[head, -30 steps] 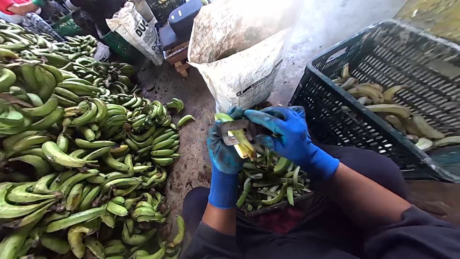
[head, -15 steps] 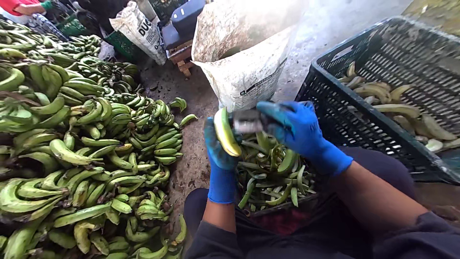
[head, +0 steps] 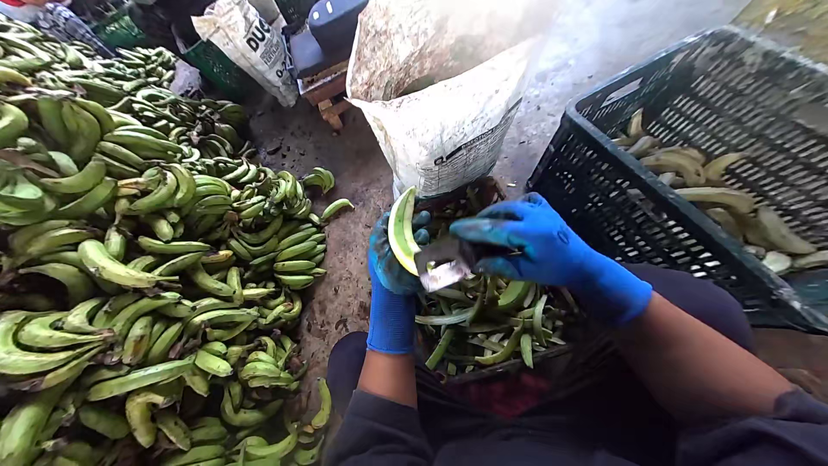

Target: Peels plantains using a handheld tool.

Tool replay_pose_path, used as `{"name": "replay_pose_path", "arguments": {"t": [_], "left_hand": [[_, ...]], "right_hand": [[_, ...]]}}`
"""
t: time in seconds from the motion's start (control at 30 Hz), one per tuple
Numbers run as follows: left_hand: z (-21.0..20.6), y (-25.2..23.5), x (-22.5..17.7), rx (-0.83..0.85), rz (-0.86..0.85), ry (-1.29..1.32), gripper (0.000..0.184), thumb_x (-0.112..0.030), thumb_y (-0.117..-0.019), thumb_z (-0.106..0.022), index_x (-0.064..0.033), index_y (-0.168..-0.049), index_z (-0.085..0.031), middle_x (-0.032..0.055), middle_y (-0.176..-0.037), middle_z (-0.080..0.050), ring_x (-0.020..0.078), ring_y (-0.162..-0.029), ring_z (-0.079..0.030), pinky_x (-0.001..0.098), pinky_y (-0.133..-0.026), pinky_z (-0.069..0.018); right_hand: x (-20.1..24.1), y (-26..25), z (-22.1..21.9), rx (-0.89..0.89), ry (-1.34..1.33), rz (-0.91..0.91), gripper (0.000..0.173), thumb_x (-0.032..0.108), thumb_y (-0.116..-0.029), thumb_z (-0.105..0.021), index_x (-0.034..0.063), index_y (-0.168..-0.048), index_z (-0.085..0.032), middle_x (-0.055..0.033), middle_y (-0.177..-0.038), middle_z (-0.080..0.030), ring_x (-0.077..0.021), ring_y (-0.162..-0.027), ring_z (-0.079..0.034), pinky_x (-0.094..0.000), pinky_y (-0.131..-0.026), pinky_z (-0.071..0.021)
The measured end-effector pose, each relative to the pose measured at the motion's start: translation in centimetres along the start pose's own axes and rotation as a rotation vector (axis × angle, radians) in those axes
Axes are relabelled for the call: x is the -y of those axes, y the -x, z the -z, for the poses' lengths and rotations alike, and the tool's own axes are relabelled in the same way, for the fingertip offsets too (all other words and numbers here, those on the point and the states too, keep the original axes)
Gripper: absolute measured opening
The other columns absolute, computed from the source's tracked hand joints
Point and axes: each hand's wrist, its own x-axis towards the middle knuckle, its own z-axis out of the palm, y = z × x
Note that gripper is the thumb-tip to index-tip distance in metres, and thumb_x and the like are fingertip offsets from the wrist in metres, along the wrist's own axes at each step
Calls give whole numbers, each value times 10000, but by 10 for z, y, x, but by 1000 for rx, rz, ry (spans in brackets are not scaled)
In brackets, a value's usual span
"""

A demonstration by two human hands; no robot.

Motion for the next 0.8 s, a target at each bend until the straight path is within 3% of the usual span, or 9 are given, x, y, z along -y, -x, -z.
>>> {"name": "replay_pose_path", "arguments": {"t": [0.13, 0.2, 0.27, 0.33, 0.43, 0.53, 0.6, 0.7, 0.8], "left_hand": [[-3, 10, 20, 23, -248, -463, 298, -226, -1006, -475, -84, -1218, -629, 72, -1021, -702, 145, -861, -679, 342, -748, -585], [-7, 13, 28, 9, -210, -389, 328, -269, -1056, -385, -125, -1204, -640, 53, -1001, -695, 127, -832, -676, 319, -727, -591], [-4, 10, 22, 37, -124, -155, 386, -310, -1073, -295, -145, -1207, -617, 41, -955, -705, 110, -744, -676, 266, -650, -582], [3, 2, 15, 85, -53, -27, 426, -358, -1065, -285, -156, -1306, -572, 42, -1031, -692, 132, -834, -692, 280, -720, -598], [2, -3, 39, 266, -28, -204, 408, -356, -1063, -393, -156, -1375, -565, 59, -1202, -685, 161, -1039, -679, 359, -867, -596], [-2, -2, 81, 355, 9, -358, 363, -443, -1013, -537, -218, -1285, -621, -29, -1117, -697, 87, -964, -668, 324, -818, -582], [-7, 0, 114, 286, 173, -628, 376, -385, -1054, -434, -123, -1269, -596, 44, -1063, -697, 138, -912, -676, 353, -815, -581], [-1, 10, 168, 459, 356, -1451, 536, -328, -1053, -490, -91, -1531, -448, 174, -1451, -555, 292, -1323, -546, 478, -1121, -433], [2, 16, 199, 567, 417, -2061, 734, -346, -962, -626, -192, -1609, -316, 229, -1562, -406, 467, -1407, -396, 654, -1106, -328]], "right_hand": [[7, -4, -11, -59, 63, -250, 479, 527, -943, -572, 248, -1309, -709, -136, -1176, -707, -335, -1003, -678, -595, -785, -493], [-8, -13, -10, -149, -5, -501, 476, 467, -971, -588, 197, -1353, -674, -195, -1211, -670, -388, -1060, -650, -632, -839, -493], [-22, -18, -5, -244, -257, -694, 437, 396, -1002, -601, 156, -1364, -651, -122, -1250, -661, -237, -1097, -646, -470, -929, -530], [-17, -15, -3, -272, -760, -703, 314, 217, -1030, -557, 103, -1313, -631, -26, -1166, -698, -90, -883, -683, -273, -747, -594], [12, -2, -7, 93, -1218, -630, 353, 214, -989, -533, 75, -1292, -649, -63, -1151, -715, -140, -826, -686, -313, -700, -598], [20, 10, 8, 81, -781, -518, 338, 306, -938, -656, 130, -1216, -736, -22, -1180, -667, -74, -992, -640, -266, -847, -565], [3, 24, 40, -103, -212, -503, 364, 409, -935, -658, 221, -1233, -748, -89, -1263, -653, -183, -1124, -636, -435, -929, -549], [-29, 48, 100, -336, 313, -664, 410, 494, -982, -583, 254, -1290, -710, -135, -1360, -624, -298, -1238, -599, -564, -1008, -490], [-33, 72, 136, -588, 382, -758, 463, 485, -1009, -559, 221, -1381, -634, -197, -1610, -346, -373, -1478, -337, -538, -1172, -338]]}}
